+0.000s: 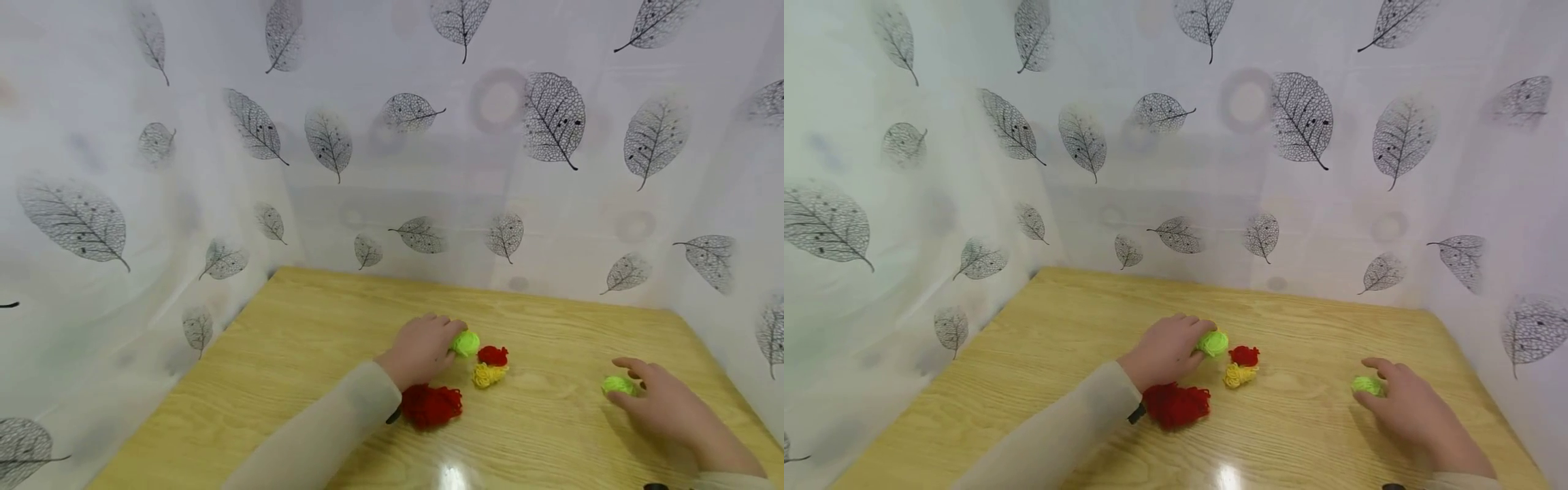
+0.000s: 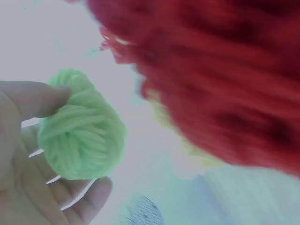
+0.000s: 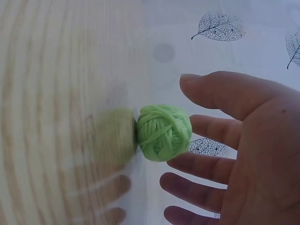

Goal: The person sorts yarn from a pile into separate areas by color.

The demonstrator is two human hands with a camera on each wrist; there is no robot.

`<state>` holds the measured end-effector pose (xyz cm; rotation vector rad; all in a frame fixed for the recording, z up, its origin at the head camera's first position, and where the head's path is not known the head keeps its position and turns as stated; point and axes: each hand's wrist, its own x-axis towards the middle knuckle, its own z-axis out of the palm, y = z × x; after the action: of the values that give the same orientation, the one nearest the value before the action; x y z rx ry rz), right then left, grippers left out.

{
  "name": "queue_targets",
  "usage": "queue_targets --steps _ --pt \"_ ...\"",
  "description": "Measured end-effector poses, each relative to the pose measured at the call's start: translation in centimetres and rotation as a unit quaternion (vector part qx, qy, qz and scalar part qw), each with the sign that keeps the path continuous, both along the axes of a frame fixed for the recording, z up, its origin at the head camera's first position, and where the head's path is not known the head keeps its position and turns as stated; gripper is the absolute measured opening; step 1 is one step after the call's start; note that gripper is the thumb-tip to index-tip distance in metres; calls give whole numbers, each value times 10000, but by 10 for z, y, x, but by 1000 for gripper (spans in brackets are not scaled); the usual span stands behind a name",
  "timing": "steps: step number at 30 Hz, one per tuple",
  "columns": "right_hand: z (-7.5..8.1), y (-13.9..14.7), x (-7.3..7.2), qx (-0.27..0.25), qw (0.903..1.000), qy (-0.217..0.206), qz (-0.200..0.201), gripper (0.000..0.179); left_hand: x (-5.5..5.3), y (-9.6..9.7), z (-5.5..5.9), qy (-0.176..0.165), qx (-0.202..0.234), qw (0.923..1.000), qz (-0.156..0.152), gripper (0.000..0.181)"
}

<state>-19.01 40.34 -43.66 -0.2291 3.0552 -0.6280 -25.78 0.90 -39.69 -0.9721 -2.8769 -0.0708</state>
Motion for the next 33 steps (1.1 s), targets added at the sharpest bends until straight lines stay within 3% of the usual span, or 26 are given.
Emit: queue_targets --steps 5,9,15,20,24,28,31,33 --pt "2 0 2 -26 9999 100 -1 70 3 25 15 282 492 9980 -289 44" --pt "5 2 4 -77 9998 205 11 70 -3 57 18 -60 827 9960 -339 42" --pt "6 6 7 -217 9991 349 100 72 -8 111 4 -862 1327 9873 147 41" --pt "2 4 7 -319 9984 437 165 77 1 151 -15 -1353 1530 9775 523 35" --pt "3 4 6 -319 9989 313 157 83 9 179 -25 -1803 1923 9610 840 33" --pt "8 7 7 -322 9991 231 132 84 14 201 -30 -2136 2465 9385 1130 33" --pt "10 10 8 -339 9991 234 127 84 17 213 -35 -2191 2677 9298 1261 34" --pt "11 11 9 -355 9989 267 134 83 18 219 -38 -2236 2664 9278 1350 34"
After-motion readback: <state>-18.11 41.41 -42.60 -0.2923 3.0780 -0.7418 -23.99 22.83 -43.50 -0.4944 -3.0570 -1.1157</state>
